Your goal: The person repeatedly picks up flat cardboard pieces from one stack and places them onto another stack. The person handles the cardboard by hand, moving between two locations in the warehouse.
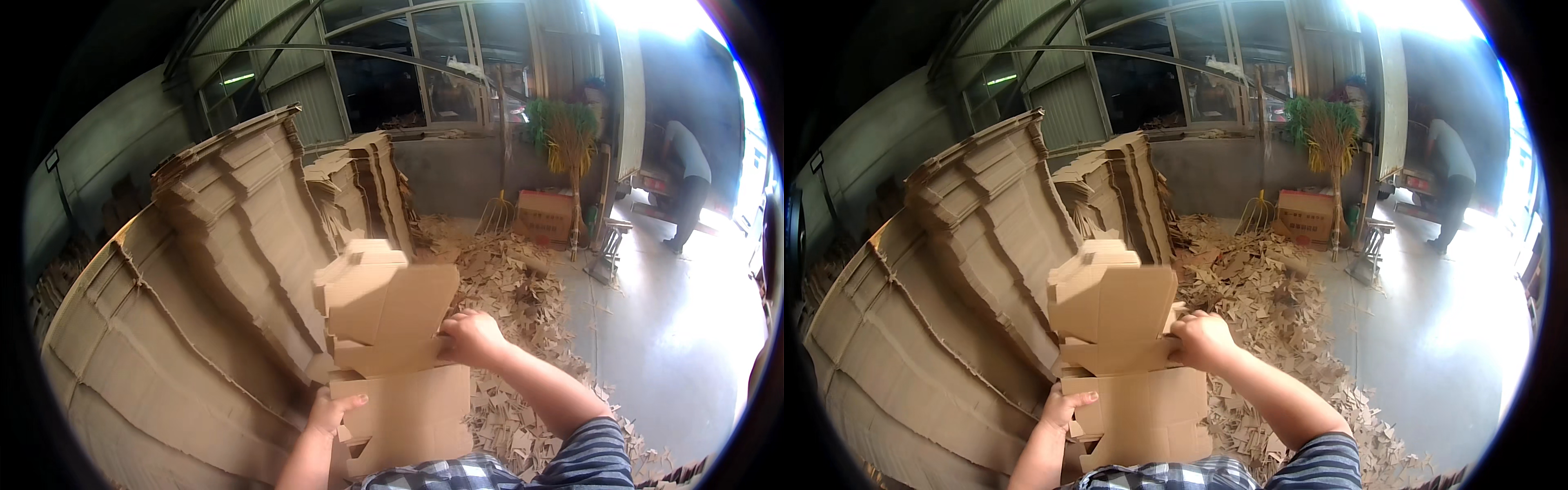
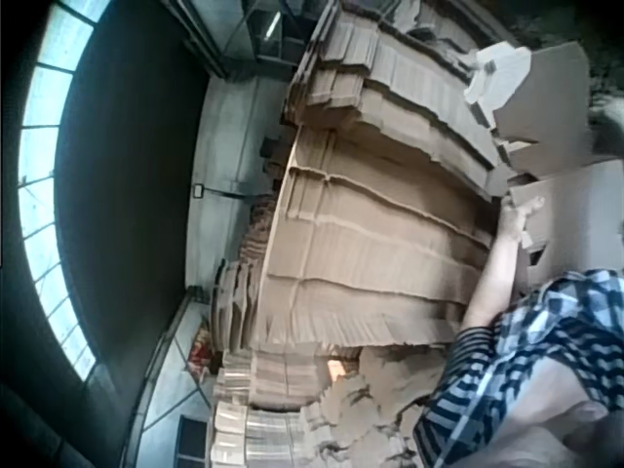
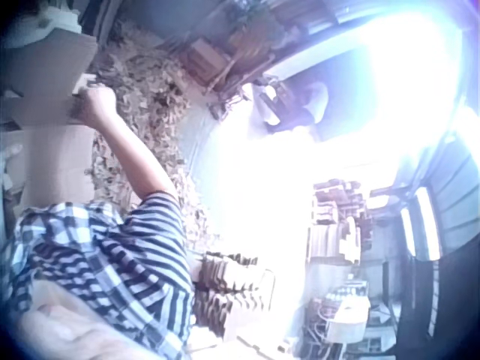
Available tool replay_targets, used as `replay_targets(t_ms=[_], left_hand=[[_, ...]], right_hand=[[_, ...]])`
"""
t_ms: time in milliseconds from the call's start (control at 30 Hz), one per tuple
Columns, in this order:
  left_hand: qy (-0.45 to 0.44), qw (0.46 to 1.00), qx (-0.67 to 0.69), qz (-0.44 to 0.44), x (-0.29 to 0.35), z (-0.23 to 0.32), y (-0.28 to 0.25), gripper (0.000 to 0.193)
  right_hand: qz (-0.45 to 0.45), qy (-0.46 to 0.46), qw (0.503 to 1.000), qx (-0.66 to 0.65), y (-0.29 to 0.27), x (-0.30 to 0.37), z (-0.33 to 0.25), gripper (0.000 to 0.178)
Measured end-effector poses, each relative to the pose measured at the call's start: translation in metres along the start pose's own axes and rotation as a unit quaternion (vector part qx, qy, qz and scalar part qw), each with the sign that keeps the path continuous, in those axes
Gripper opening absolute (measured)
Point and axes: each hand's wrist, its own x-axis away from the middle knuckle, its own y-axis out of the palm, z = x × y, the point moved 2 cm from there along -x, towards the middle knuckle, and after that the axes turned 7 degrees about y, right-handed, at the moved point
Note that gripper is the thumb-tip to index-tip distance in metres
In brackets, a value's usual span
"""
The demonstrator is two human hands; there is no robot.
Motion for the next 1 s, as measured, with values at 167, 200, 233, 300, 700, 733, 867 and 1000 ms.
replay_targets(t_ms=[167, 200, 233, 300, 700, 733, 867, 1000], left_hand=[[0.007, 0.999, -0.032, -0.027, -0.002, -0.010, 0.009, 0.031], [-0.004, 1.000, -0.026, -0.012, -0.003, -0.012, 0.013, 0.031], [-0.015, 1.000, -0.021, 0.003, -0.006, -0.011, 0.018, 0.032], [-0.019, 0.999, -0.002, 0.028, -0.016, -0.019, 0.031, 0.031], [-0.014, 0.999, -0.012, -0.035, -0.025, -0.026, 0.012, 0.027], [-0.007, 0.999, -0.016, -0.038, -0.026, -0.024, 0.008, 0.029], [-0.011, 0.995, 0.032, -0.090, -0.039, -0.023, 0.004, 0.036], [-0.018, 0.996, 0.033, -0.083, -0.038, -0.031, -0.002, 0.036]], right_hand=[[-0.276, 0.125, 0.953, -0.001, -0.004, -0.010, -0.008, 0.043], [-0.258, 0.131, 0.957, -0.002, 0.000, -0.012, -0.006, 0.043], [-0.240, 0.137, 0.961, -0.003, 0.005, -0.015, -0.002, 0.042], [-0.212, 0.140, 0.967, 0.023, 0.019, -0.027, 0.009, 0.038], [-0.078, 0.337, 0.923, 0.165, -0.020, -0.018, 0.128, 0.085], [-0.119, 0.297, 0.947, 0.018, -0.025, -0.021, 0.120, 0.087], [-0.273, 0.126, 0.924, -0.238, -0.014, -0.041, 0.076, 0.083], [-0.348, 0.118, 0.929, -0.055, 0.026, -0.046, 0.036, 0.065]])
